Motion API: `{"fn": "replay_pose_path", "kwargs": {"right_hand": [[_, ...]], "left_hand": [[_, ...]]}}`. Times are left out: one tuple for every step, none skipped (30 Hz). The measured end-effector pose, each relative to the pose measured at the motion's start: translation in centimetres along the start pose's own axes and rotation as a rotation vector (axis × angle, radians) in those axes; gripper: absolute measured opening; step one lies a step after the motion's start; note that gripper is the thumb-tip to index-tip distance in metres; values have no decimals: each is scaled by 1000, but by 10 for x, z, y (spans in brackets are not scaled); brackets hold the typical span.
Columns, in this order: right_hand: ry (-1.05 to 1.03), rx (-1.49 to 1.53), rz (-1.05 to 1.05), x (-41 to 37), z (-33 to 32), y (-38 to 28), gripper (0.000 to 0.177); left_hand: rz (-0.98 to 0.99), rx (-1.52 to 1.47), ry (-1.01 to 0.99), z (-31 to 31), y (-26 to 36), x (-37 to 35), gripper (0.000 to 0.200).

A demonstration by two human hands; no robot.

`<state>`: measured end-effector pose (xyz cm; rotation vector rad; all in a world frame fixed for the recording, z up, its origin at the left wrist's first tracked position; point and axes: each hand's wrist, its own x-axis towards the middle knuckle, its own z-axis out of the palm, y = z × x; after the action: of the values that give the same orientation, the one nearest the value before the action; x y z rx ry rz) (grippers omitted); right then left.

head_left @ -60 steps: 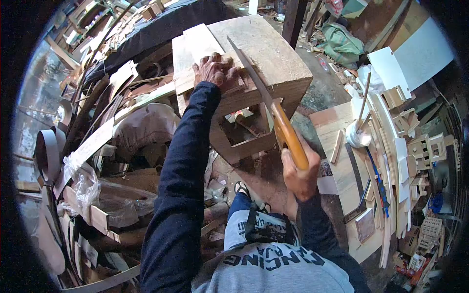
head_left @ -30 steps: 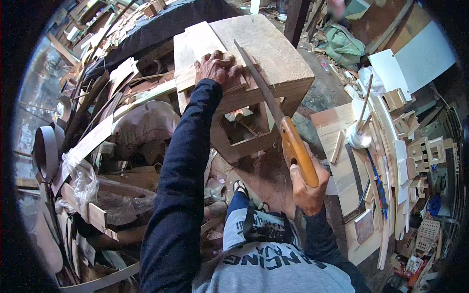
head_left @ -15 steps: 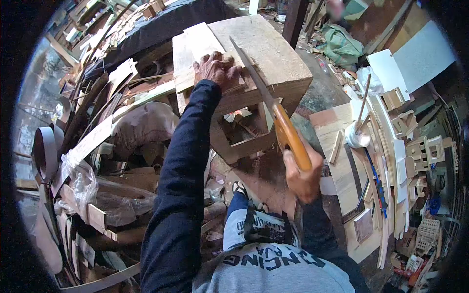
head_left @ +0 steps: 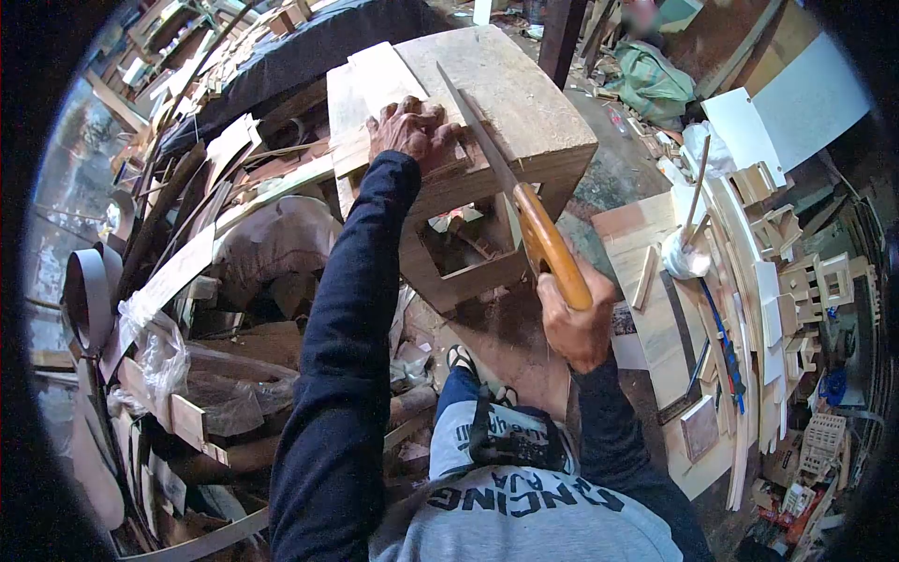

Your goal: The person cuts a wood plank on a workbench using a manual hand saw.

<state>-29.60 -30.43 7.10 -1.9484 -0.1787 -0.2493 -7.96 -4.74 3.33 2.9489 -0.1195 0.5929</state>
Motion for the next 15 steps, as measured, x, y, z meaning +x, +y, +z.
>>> {"fn": "replay_pose_path", "kwargs": {"right_hand": [[2, 19, 4, -5, -2, -4, 51], [60, 18, -124, -16, -3, 7, 51], [53, 37, -64, -20, -5, 2, 49], [46, 55, 0, -23, -9, -8, 48], [45, 74, 66, -25, -11, -13, 46], [47, 26, 37, -20, -8, -12, 45], [22, 7, 46, -10, -5, -8, 47], [-2, -12, 61, 0, 0, -4, 49], [-27, -31, 74, 7, 3, 1, 51], [-37, -22, 96, 9, 4, 5, 51], [-13, 11, 78, 6, 3, 4, 48], [14, 41, 58, -1, 0, 2, 45], [39, 69, 33, -8, -4, -1, 43], [47, 73, 8, -17, -9, -6, 44], [42, 89, 31, -19, -9, -8, 43]], "left_hand": [[-15, -15, -45, -1, 0, 0, 46], [-33, -31, -86, -2, 1, 3, 45], [-55, -45, -129, -5, 0, 2, 45], [-67, -35, -141, -6, -1, 1, 45], [-74, -26, -153, -6, 0, 1, 45], [-76, -18, -160, -7, 2, 3, 46], [-56, -11, -110, -5, 2, 4, 46], [-32, -5, -65, -1, 1, 2, 47], [-11, 1, -18, 2, 1, 1, 47], [-7, -4, -47, 3, -3, 3, 49], [-7, 1, -44, 6, -5, 2, 49], [-8, 3, -39, 7, -5, 1, 50], [-10, 4, -29, 8, -5, 3, 50], [-2, 3, -12, 9, -7, 4, 50], [5, 3, 1, 10, -8, 2, 50]]}}
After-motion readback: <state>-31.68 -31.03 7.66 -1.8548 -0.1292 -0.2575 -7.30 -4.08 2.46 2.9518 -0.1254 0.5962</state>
